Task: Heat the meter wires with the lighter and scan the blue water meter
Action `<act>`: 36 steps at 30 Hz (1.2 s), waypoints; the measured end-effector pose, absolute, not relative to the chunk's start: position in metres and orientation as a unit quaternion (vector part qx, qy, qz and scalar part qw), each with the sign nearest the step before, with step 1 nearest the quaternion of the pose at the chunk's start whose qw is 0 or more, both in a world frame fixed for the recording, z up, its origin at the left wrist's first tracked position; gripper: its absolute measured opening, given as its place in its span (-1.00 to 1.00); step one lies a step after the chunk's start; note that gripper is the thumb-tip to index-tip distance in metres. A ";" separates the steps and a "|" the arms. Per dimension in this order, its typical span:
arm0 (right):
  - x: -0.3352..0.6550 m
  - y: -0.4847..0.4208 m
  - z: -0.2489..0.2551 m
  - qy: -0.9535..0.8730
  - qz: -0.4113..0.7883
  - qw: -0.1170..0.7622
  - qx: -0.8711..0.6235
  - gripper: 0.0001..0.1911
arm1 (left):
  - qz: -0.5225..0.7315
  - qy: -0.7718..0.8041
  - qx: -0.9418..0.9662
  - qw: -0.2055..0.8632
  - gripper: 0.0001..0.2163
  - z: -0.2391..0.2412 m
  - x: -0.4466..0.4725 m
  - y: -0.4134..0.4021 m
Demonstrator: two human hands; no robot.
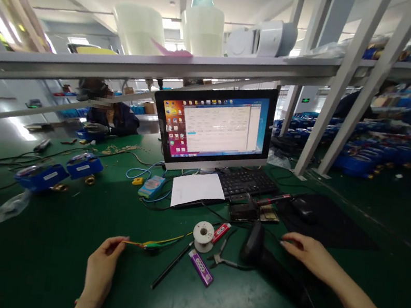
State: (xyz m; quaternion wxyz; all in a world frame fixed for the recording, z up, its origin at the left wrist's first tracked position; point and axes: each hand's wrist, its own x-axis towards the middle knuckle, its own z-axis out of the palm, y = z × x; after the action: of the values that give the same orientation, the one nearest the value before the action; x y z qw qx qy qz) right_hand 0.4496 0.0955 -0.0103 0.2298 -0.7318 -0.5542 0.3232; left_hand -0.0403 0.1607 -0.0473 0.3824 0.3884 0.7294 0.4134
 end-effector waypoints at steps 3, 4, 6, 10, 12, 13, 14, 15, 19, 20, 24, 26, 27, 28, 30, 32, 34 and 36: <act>0.446 0.075 0.003 -0.523 0.363 0.297 -0.711 -0.44 | 0.405 0.736 0.372 0.395 -0.86 -0.044 -0.035 0.159; 0.444 0.067 0.005 -0.506 0.372 0.327 -0.706 -0.43 | 0.391 0.741 0.377 0.395 -0.86 -0.042 -0.035 0.159; 0.442 0.050 0.003 -0.469 0.361 0.379 -0.712 -0.42 | 0.363 0.749 0.386 0.399 -0.85 -0.041 -0.036 0.160; 0.435 0.019 -0.004 -0.387 0.286 0.457 -0.748 -0.39 | 0.307 0.761 0.400 0.407 -0.79 -0.046 -0.043 0.163; 0.426 0.010 -0.003 -0.379 0.261 0.468 -0.754 -0.42 | 0.283 0.765 0.411 0.407 -0.74 -0.048 -0.044 0.163; 0.421 0.008 -0.001 -0.396 0.247 0.456 -0.758 -0.46 | 0.277 0.764 0.419 0.406 -0.71 -0.048 -0.042 0.162; 0.415 0.007 0.000 -0.424 0.234 0.434 -0.760 -0.52 | 0.279 0.761 0.427 0.401 -0.69 -0.047 -0.041 0.161; 0.408 0.007 0.002 -0.459 0.219 0.407 -0.758 -0.58 | 0.287 0.757 0.436 0.394 -0.66 -0.046 -0.039 0.161; 0.390 0.017 0.001 -0.577 0.166 0.322 -0.732 -0.75 | 0.300 0.747 0.459 0.375 -0.57 -0.047 -0.036 0.159; 0.387 0.020 -0.002 -0.590 0.155 0.311 -0.728 -0.77 | 0.293 0.748 0.461 0.376 -0.55 -0.049 -0.038 0.160; 0.381 0.031 -0.008 -0.610 0.097 0.285 -0.734 -0.83 | 0.274 0.746 0.470 0.384 -0.52 -0.058 -0.045 0.163; 0.374 0.034 -0.004 -0.615 0.080 0.309 -0.721 -0.85 | 0.273 0.745 0.469 0.387 -0.53 -0.059 -0.047 0.164; 0.367 0.035 -0.001 -0.625 0.077 0.330 -0.703 -0.87 | 0.275 0.744 0.469 0.389 -0.53 -0.059 -0.046 0.164; 0.357 0.036 0.002 -0.643 0.080 0.349 -0.677 -0.88 | 0.276 0.743 0.468 0.392 -0.54 -0.058 -0.045 0.164; 0.331 0.036 0.006 -0.704 0.104 0.357 -0.605 -0.88 | 0.276 0.741 0.468 0.395 -0.53 -0.055 -0.043 0.163; 0.302 0.035 0.003 -0.781 0.135 0.296 -0.533 -0.86 | 0.277 0.740 0.470 0.393 -0.52 -0.051 -0.041 0.163; 0.280 0.035 -0.006 -0.831 0.114 0.180 -0.515 -0.93 | 0.278 0.742 0.471 0.388 -0.50 -0.047 -0.038 0.162; 0.271 0.036 -0.018 -0.828 0.064 0.095 -0.548 -0.94 | 0.280 0.746 0.466 0.386 -0.50 -0.044 -0.036 0.162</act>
State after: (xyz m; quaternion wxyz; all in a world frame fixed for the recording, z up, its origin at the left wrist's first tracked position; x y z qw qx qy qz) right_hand 0.2706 0.0360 -0.0178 0.0947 -0.5485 -0.8283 0.0642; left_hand -0.0362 0.1617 -0.0439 0.3860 0.4658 0.7456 0.2796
